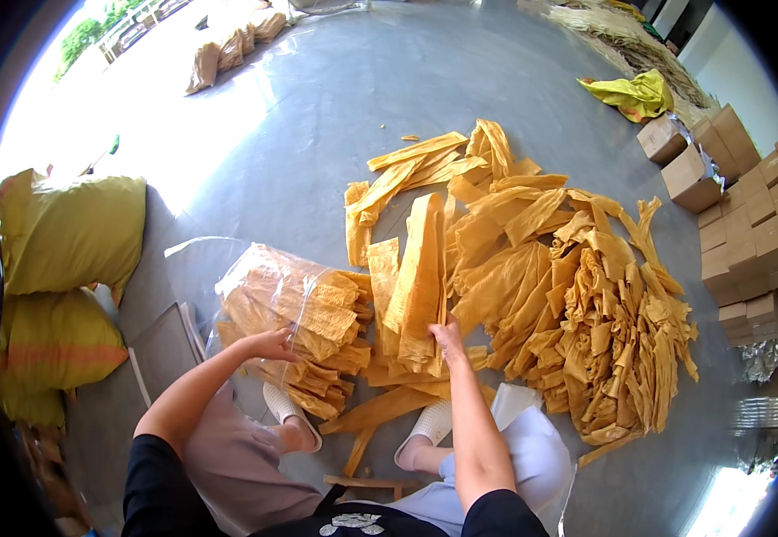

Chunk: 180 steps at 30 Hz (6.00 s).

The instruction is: The person picks up strips of dried tofu skin from a pile on the floor and places them into a clear plastic bag by hand.

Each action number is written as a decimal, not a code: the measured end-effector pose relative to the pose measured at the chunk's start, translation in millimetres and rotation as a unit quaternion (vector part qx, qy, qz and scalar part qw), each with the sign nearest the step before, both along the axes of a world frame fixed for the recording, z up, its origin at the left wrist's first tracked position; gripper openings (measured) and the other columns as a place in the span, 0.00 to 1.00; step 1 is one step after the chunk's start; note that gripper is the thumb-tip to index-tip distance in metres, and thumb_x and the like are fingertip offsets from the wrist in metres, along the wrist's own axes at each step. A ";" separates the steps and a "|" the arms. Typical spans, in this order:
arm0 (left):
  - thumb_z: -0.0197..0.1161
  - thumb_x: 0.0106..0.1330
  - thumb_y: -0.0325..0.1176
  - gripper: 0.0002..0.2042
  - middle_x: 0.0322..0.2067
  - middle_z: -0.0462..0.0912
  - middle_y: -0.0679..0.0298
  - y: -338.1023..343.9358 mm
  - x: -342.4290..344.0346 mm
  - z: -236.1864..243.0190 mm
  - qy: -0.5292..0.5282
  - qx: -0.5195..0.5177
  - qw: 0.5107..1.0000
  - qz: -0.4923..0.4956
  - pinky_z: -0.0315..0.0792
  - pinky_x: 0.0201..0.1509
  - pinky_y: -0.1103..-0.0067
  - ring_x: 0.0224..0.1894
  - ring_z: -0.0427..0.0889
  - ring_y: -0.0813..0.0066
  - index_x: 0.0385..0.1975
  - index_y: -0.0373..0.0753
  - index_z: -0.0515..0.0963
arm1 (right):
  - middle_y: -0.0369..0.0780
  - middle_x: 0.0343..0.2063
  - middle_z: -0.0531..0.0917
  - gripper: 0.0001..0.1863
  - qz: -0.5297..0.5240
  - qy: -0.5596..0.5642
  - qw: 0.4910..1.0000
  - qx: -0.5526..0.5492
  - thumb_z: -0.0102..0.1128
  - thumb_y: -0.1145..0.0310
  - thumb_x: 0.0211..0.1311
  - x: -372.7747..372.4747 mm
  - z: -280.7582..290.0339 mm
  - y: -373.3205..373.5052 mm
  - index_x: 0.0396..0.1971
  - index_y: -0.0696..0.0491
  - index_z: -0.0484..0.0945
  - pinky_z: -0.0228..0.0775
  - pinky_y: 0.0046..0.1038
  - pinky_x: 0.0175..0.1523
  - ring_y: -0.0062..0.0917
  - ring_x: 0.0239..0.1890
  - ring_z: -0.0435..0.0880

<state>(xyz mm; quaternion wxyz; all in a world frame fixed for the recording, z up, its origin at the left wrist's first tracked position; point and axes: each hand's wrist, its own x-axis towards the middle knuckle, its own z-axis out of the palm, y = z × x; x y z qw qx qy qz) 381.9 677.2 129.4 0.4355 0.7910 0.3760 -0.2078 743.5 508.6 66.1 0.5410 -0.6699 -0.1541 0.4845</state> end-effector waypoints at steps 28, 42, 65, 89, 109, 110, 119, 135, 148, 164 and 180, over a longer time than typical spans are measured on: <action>0.59 0.55 0.32 0.08 0.24 0.78 0.53 -66.1 4.6 -57.5 -0.078 0.219 0.822 0.520 0.71 0.37 0.66 0.33 0.79 0.57 0.26 0.32 0.73 | 0.40 0.48 0.75 0.29 0.254 0.410 0.874 -0.052 0.55 0.75 0.47 -137.4 18.2 -95.9 0.54 0.58 0.66 0.69 0.29 0.52 0.27 0.49 0.75; 0.54 0.62 0.33 0.07 0.25 0.76 0.54 -73.3 15.3 -2.0 -0.237 0.305 0.798 0.463 0.68 0.33 0.66 0.30 0.76 0.53 0.28 0.37 0.69 | 0.39 0.46 0.77 0.26 0.183 0.439 0.876 -0.083 0.59 0.81 0.46 -142.2 32.0 -74.5 0.50 0.55 0.71 0.70 0.34 0.54 0.31 0.50 0.75; 0.56 0.57 0.29 0.04 0.21 0.74 0.56 -78.5 8.9 -1.1 -0.219 0.373 0.775 0.461 0.67 0.32 0.67 0.27 0.75 0.55 0.24 0.39 0.69 | 0.43 0.36 0.80 0.21 0.520 -0.061 0.824 -0.217 0.66 0.74 0.42 -184.4 112.6 110.2 0.42 0.58 0.76 0.74 0.31 0.41 0.28 0.37 0.79; 0.54 0.60 0.35 0.07 0.20 0.77 0.55 -91.8 6.5 -45.8 -0.083 0.331 0.839 0.423 0.69 0.29 0.62 0.26 0.78 0.52 0.26 0.39 0.69 | 0.40 0.36 0.79 0.12 -0.065 -0.227 0.971 0.030 0.54 0.78 0.54 -128.7 21.9 60.5 0.40 0.59 0.72 0.69 0.21 0.47 0.21 0.39 0.77; 0.50 0.65 0.43 0.09 0.21 0.77 0.53 -78.9 15.2 -63.9 -0.043 0.292 0.847 0.443 0.67 0.28 0.59 0.27 0.77 0.49 0.31 0.45 0.70 | 0.39 0.30 0.83 0.16 0.119 -0.090 0.989 -0.017 0.71 0.67 0.44 -44.2 -2.1 51.4 0.34 0.58 0.80 0.70 0.21 0.38 0.21 0.30 0.80; 0.51 0.64 0.43 0.09 0.21 0.77 0.52 -76.7 13.4 -64.3 -0.061 0.275 0.842 0.461 0.67 0.29 0.59 0.28 0.77 0.48 0.30 0.45 0.71 | 0.38 0.31 0.83 0.17 0.132 -0.058 0.989 0.042 0.71 0.67 0.44 -43.4 18.4 51.6 0.35 0.57 0.80 0.70 0.21 0.41 0.21 0.32 0.80; 0.53 0.62 0.31 0.07 0.13 0.63 0.79 -58.1 -8.2 -72.1 -0.405 -0.069 0.622 0.667 0.48 0.15 0.89 0.13 0.56 0.92 0.22 0.40 0.73 | 0.46 0.48 0.76 0.38 0.531 -0.010 0.843 -0.088 0.71 0.58 0.44 -44.1 100.6 40.4 0.53 0.64 0.68 0.62 0.25 0.56 0.27 0.51 0.72; 0.51 0.64 0.35 0.09 0.18 0.75 0.52 -76.5 19.7 -24.9 -0.135 0.399 0.808 0.412 0.67 0.26 0.63 0.22 0.75 0.51 0.23 0.39 0.69 | 0.51 0.40 0.79 0.29 0.340 -0.322 0.883 0.029 0.72 0.60 0.40 -187.2 44.2 89.5 0.42 0.61 0.74 0.69 0.30 0.51 0.37 0.45 0.78; 0.52 0.62 0.34 0.05 0.17 0.75 0.56 -83.5 26.8 -47.3 -0.075 0.375 0.830 0.405 0.66 0.25 0.63 0.22 0.76 0.53 0.28 0.42 0.67 | 0.49 0.44 0.70 0.23 -0.046 -0.428 0.894 0.125 0.54 0.75 0.52 -94.9 45.4 106.2 0.49 0.61 0.63 0.61 0.34 0.57 0.36 0.51 0.68; 0.48 0.61 0.33 0.05 0.18 0.75 0.52 -69.5 37.7 -78.9 -0.040 0.378 0.876 0.296 0.65 0.24 0.60 0.21 0.75 0.49 0.29 0.40 0.65 | 0.66 0.59 0.48 0.54 0.049 -0.374 0.891 -0.254 0.63 0.48 0.48 62.2 -103.3 157.6 0.59 0.73 0.43 0.46 0.41 0.66 0.49 0.64 0.51; 0.49 0.65 0.40 0.09 0.16 0.75 0.53 -62.6 44.4 -75.3 -0.018 0.337 0.875 0.348 0.67 0.26 0.60 0.22 0.76 0.50 0.27 0.42 0.66 | 0.49 0.53 0.70 0.37 0.018 -0.316 0.949 -0.008 0.52 0.80 0.39 -32.0 -57.4 79.6 0.58 0.57 0.62 0.60 0.29 0.60 0.37 0.55 0.69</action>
